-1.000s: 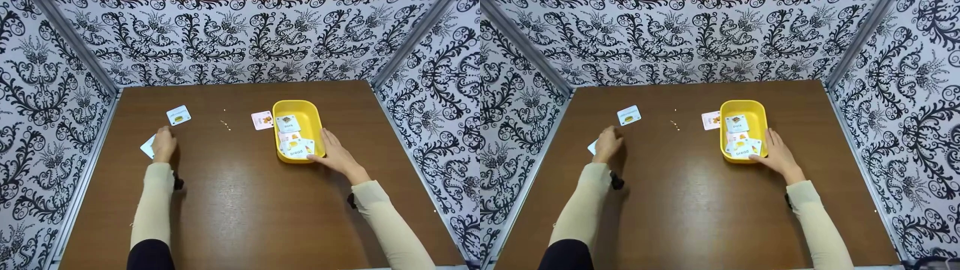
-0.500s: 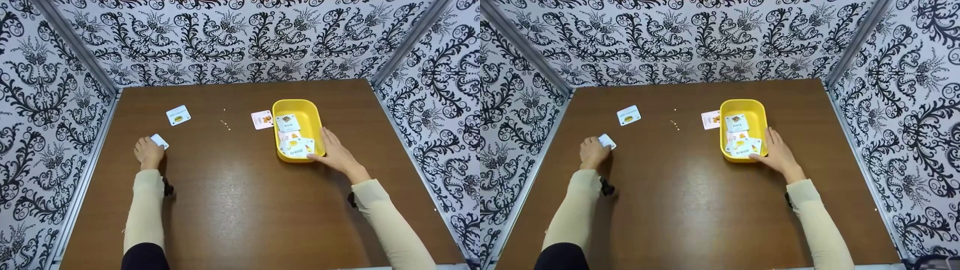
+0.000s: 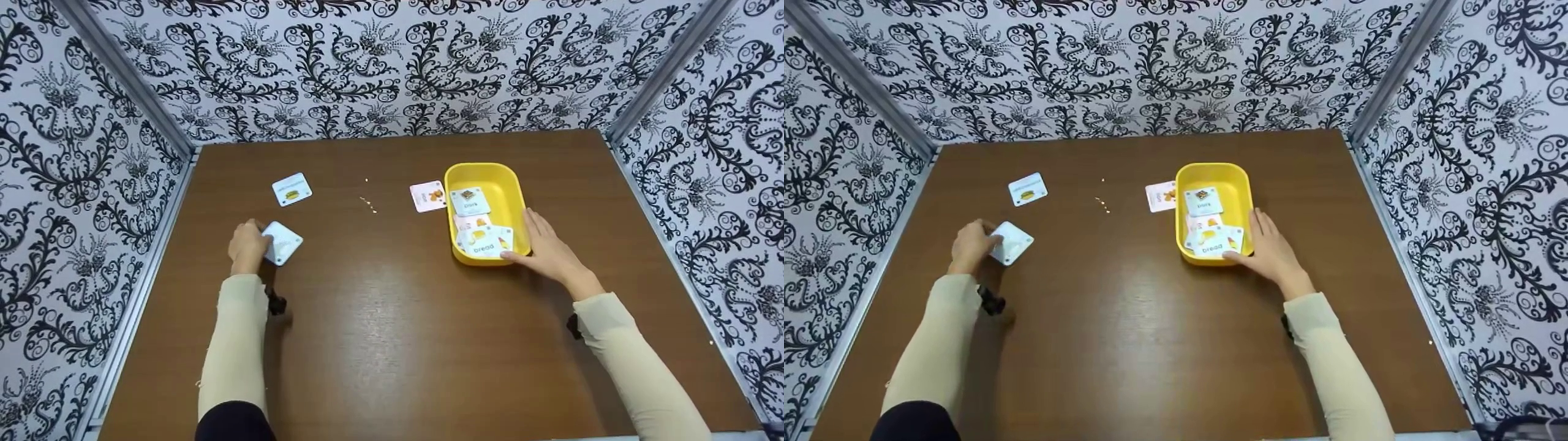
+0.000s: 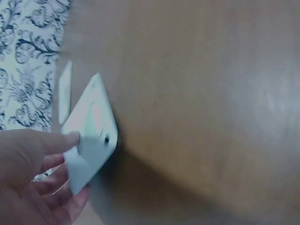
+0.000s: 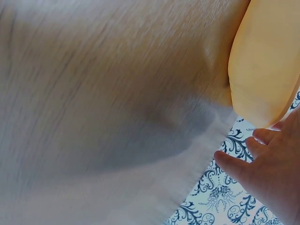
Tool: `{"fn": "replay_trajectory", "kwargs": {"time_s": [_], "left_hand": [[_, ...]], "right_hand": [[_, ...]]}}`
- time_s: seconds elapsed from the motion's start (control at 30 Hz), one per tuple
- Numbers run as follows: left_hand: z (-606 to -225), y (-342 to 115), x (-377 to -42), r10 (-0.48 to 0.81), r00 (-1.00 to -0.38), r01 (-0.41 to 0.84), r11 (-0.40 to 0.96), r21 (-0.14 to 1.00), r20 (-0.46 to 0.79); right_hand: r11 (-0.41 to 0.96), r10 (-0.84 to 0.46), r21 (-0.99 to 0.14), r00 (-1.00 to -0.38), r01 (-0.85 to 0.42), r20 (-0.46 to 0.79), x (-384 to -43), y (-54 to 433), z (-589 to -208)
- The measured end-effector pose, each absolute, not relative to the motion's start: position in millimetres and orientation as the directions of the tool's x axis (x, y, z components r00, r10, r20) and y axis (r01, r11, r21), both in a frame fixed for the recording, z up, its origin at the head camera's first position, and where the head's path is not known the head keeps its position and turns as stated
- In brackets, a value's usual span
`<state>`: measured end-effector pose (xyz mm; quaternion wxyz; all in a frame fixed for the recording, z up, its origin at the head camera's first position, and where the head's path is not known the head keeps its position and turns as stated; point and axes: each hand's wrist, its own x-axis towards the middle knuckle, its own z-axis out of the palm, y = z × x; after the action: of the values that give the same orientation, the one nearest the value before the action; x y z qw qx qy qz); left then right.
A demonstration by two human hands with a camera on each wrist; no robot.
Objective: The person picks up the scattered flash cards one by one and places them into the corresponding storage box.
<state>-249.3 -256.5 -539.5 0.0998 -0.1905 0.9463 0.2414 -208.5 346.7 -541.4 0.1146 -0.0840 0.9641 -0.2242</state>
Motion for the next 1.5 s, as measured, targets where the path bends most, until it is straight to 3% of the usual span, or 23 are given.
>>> {"fn": "replay_trajectory", "kwargs": {"time_s": [0.33,0.87,1.5], "left_hand": [[-515.6,-229.6,-257.5,-0.194,-0.946,-0.312,0.762,0.567,-0.26],[-490.0,-146.1,-278.1,-0.037,-0.997,-0.074,0.619,0.782,-0.065],[-461.6,-12.9,-289.1,0.227,-0.974,0.129,0.57,0.812,-0.004]], "right_hand": [[0.881,-0.201,-0.464,-0.962,-0.095,-0.184,-209.1,345.5,-541.5],[0.882,-0.221,-0.455,-0.961,-0.123,-0.167,-209.1,346.9,-541.9],[0.899,-0.227,-0.416,-0.959,-0.14,-0.167,-209.5,346.8,-542.2]]}}
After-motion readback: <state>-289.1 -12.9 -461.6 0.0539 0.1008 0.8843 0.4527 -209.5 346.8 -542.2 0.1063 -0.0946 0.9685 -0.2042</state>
